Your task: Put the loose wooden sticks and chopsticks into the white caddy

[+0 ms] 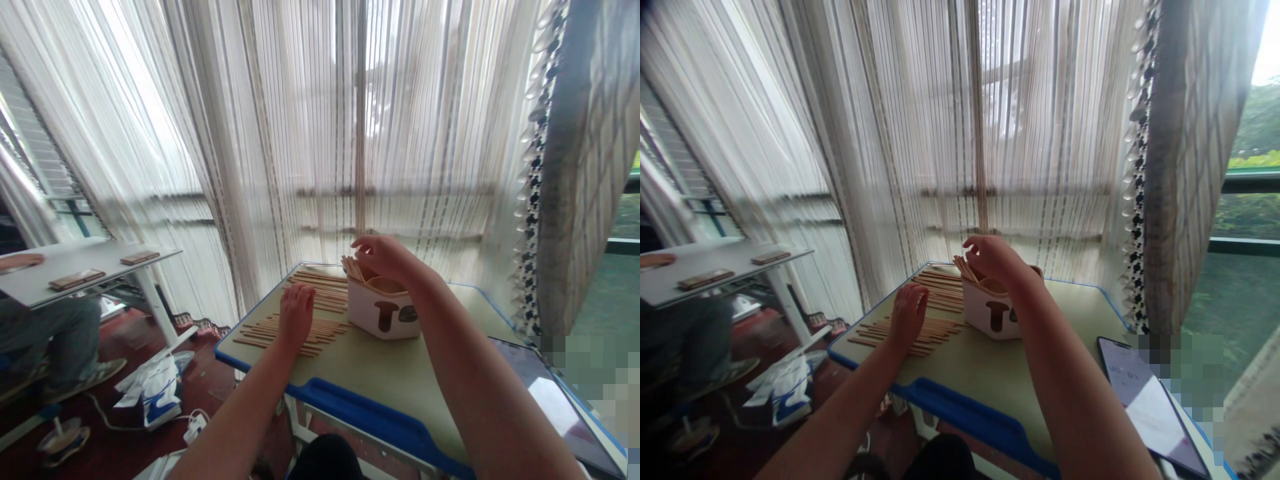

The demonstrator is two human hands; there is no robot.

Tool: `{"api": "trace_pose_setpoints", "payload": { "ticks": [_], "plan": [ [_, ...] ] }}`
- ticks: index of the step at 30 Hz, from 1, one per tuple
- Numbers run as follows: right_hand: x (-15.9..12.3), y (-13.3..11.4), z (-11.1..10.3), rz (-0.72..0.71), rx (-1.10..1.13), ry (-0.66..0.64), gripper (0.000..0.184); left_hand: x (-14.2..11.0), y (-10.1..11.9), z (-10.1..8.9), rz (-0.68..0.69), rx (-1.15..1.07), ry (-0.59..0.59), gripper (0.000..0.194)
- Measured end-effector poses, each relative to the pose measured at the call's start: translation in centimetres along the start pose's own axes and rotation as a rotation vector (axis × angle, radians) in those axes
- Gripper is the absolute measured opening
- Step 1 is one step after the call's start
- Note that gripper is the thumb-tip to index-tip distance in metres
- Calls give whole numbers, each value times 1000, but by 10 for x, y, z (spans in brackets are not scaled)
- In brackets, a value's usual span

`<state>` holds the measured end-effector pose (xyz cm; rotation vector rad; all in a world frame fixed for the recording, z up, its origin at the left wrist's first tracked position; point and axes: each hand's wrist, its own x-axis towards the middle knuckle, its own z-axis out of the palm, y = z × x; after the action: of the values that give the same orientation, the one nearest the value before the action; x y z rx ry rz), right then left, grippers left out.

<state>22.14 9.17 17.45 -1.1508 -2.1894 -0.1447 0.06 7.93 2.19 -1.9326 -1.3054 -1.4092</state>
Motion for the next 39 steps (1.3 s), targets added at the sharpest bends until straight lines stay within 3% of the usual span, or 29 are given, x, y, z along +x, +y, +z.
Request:
{"api": "trace_pose_setpoints", "payload": {
  "ticks": [5,11,16,21,26,32,35,39],
  "plan": [
    [0,-1,0,19,-20,2,26,-1,-1,-1,-135,-219,133,7],
    [1,-5,7,5,-24,-29,27,0,-13,7,-626,-605,154,12],
    [2,-2,10,5,-25,-16,27,9,-24,8,-1014,-1255,320,11],
    [5,3,15,1,25,43,28,20,-25,-1,-1288,-1643,264,9],
    [11,-1,26,-1,192,70,27,23,-25,-2,-1312,-1753,153,12],
    [16,-5,33,-26,434,109,18,22,-27,-1,-1245,-1706,115,12],
    [18,-3,32,-18,456,243,18,20,-24,-2,-1195,-1688,38,9],
    [19,7,21,55,394,566,21,18,-21,0,-1168,-1627,49,15]
  ]
}}
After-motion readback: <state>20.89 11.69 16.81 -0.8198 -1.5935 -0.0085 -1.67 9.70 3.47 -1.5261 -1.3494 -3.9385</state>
